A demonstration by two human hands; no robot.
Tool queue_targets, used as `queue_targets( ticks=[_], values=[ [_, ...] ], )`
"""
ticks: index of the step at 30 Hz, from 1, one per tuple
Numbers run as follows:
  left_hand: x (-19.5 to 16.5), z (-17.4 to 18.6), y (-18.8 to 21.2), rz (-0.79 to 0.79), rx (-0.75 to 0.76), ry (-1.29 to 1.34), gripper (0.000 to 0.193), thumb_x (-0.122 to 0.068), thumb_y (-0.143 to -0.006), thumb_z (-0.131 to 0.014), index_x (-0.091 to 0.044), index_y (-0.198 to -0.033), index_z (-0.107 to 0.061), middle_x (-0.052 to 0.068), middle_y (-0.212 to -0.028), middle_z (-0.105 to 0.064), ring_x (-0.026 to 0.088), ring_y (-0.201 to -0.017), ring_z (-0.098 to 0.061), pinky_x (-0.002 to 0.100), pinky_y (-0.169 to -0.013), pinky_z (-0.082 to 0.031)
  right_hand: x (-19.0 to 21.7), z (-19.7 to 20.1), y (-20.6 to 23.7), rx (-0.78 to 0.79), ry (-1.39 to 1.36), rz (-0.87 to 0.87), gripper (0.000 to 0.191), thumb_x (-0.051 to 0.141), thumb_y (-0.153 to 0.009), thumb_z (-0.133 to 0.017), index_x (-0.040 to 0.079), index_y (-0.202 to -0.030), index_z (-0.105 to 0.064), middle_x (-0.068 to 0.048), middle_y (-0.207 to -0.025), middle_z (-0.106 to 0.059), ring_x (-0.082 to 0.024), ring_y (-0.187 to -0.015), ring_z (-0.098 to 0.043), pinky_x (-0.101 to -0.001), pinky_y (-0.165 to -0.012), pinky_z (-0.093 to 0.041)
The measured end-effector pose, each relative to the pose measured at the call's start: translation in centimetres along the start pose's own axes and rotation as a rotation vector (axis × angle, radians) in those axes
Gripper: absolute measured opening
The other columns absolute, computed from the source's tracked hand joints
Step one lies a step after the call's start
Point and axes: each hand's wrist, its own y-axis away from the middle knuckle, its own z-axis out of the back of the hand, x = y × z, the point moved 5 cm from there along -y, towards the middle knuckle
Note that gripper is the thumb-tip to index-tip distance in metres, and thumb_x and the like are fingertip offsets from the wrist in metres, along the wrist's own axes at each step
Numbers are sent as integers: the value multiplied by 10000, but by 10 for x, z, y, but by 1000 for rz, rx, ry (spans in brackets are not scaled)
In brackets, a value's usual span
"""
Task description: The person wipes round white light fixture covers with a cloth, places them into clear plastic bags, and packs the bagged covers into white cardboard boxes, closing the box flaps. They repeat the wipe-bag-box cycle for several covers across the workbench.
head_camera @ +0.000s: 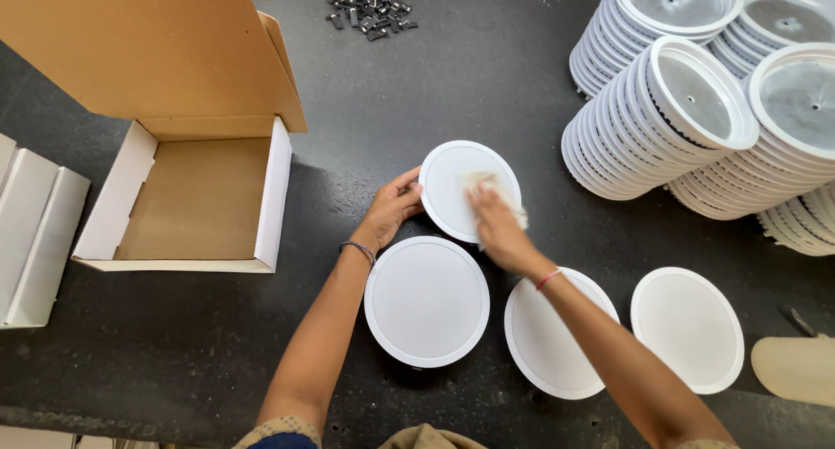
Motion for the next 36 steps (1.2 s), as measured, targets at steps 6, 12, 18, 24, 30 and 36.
queue_targets(
  ticks=[6,12,18,24,30,36],
  values=[
    [16,16,-8,130,-66,259,726,-581,-1002,-351,6,-1372,-565,50,-1115,-711,155,-1038,-681,317,-909,-572,68,-16,-39,52,-31,234,521,256,-1074,-426,196,-1587,-356,-125,-1699,-266,-344,-1584,-186,-459,-1262,-166],
    [12,6,-4,-44,-4,0,555,-93,-933,-705,-27,-1463,-555,3,-996,-592,118,-973,-637,299,-903,-578,5,-2,-78,-132,31,15,589,280,-1078,-376,76,-1622,-280,-151,-1691,-240,-330,-1558,-206,-455,-1258,-147],
    [5,4,-3,1,-17,-7,591,-16,-904,-711,-38,-1470,-542,-7,-964,-572,120,-960,-644,291,-912,-613,-49,20,-15,-267,-103,-201,542,212,-1089,-424,32,-1585,-298,-217,-1661,-241,-382,-1528,-256,-429,-1229,-211],
    [0,1,-2,19,41,-6,585,-22,-928,-681,-32,-1490,-519,31,-1038,-618,142,-987,-650,300,-885,-590,-19,55,58,-289,-127,-394,448,-50,-959,-468,82,-1347,-647,-155,-1426,-614,-351,-1318,-574,-395,-1122,-442],
    [-6,-11,8,67,211,-161,569,-132,-1000,-625,-57,-1541,-465,60,-1113,-628,149,-1069,-638,314,-987,-550,-13,97,127,-499,-163,-443,458,-94,-926,-440,52,-1299,-663,-159,-1380,-644,-352,-1246,-613,-395,-1074,-462],
    [-2,-17,10,118,200,-347,536,-229,-1030,-578,-10,-1508,-473,154,-1403,-611,244,-1254,-626,329,-1047,-527,-78,147,262,-808,-105,-604,511,-116,-896,-448,61,-1328,-658,-179,-1330,-672,-333,-1257,-638,-378,-1090,-476]
  ],
)
